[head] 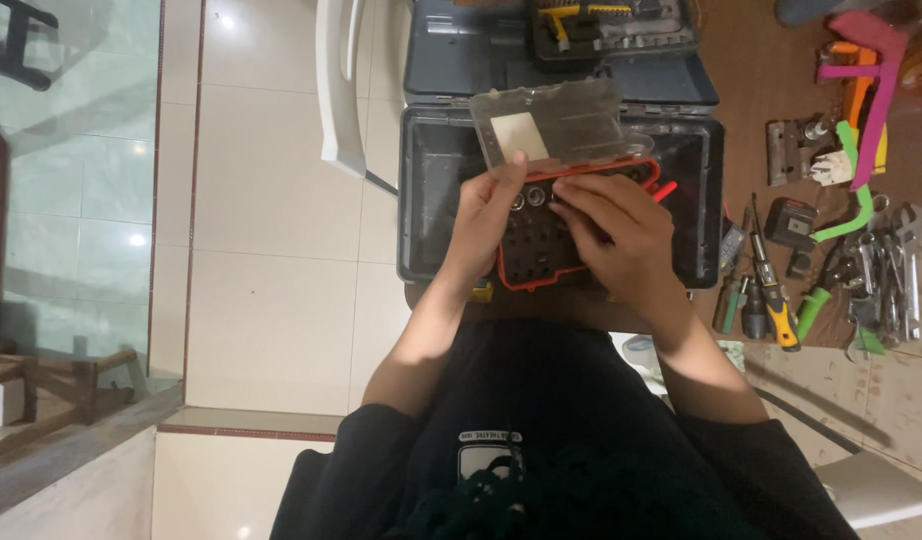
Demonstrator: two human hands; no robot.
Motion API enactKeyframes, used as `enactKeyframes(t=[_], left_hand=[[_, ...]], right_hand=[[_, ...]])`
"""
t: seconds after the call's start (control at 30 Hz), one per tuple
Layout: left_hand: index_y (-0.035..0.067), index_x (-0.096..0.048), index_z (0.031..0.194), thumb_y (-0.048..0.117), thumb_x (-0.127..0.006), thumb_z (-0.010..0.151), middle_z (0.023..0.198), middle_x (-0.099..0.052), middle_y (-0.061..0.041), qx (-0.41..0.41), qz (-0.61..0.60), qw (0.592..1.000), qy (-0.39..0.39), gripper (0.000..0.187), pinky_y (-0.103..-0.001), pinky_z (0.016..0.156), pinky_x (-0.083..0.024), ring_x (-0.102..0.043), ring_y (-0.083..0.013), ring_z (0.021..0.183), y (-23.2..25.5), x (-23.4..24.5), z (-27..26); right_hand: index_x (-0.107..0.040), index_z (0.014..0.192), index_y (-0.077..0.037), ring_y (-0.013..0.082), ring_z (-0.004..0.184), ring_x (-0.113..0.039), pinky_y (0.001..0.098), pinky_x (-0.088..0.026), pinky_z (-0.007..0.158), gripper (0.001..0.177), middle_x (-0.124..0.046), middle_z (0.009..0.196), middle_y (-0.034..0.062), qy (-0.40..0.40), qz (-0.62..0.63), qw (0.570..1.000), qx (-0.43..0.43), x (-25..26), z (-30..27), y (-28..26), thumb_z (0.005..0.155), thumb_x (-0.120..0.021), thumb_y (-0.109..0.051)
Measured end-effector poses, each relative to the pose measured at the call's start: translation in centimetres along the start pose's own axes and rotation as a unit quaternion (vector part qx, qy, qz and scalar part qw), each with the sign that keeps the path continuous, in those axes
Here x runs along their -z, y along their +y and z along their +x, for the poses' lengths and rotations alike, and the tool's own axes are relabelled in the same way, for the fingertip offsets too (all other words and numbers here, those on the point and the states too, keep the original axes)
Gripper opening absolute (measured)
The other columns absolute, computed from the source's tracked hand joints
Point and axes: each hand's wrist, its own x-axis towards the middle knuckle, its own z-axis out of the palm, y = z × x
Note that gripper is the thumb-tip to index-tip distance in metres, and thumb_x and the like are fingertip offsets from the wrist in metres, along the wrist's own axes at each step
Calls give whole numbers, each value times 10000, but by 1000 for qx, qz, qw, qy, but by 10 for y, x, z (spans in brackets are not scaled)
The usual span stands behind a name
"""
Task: Organize various socket bits into their respective slots in a plastic tool case.
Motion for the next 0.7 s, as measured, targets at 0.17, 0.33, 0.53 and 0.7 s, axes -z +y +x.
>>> enactKeyframes(t=[0.17, 0.33, 0.53, 0.7], left_hand=[[64, -791, 998, 361, -667, 1023, 833, -760, -114, -7, 3, 1000, -2, 322, -337, 741, -620, -724, -129, 820, -5, 3, 2], [73, -784, 952, 316, -740, 970, 824, -750, -100, 11, -19, 1000, 8, 247, -342, 680, -625, -709, -137, 774, -17, 8, 8], [81, -746, 901, 307, -777, 921, 772, -712, -71, 52, -19, 998, 24, 228, -319, 615, -615, -728, -164, 692, -54, 33, 29], [74, -792, 1042, 180, -831, 827, 1041, -791, -64, 24, 65, 997, 27, 242, -241, 974, -502, -704, -119, 1006, -65, 72, 40]], right_hand=[[-803, 1012, 45, 359, 808, -725, 420, -607, 697, 140, -755, 970, 186, 20, -28, 999, 26, -7, -3, 2, 889, -841, 100], [-803, 1067, 24, 365, 909, -718, 436, -588, 752, 164, -729, 1076, 182, -2, -25, 999, 22, -6, -10, 7, 917, -804, 90], [-708, 1241, -52, 505, 1151, -596, 561, -483, 904, 261, -570, 1273, 273, -92, 115, 989, -27, 29, -20, 44, 985, -707, 0], [-669, 1346, -59, 99, 673, -514, 258, -448, 535, 225, -679, 1119, 127, 157, 221, 916, -297, 100, -72, 132, 1210, -609, -227]])
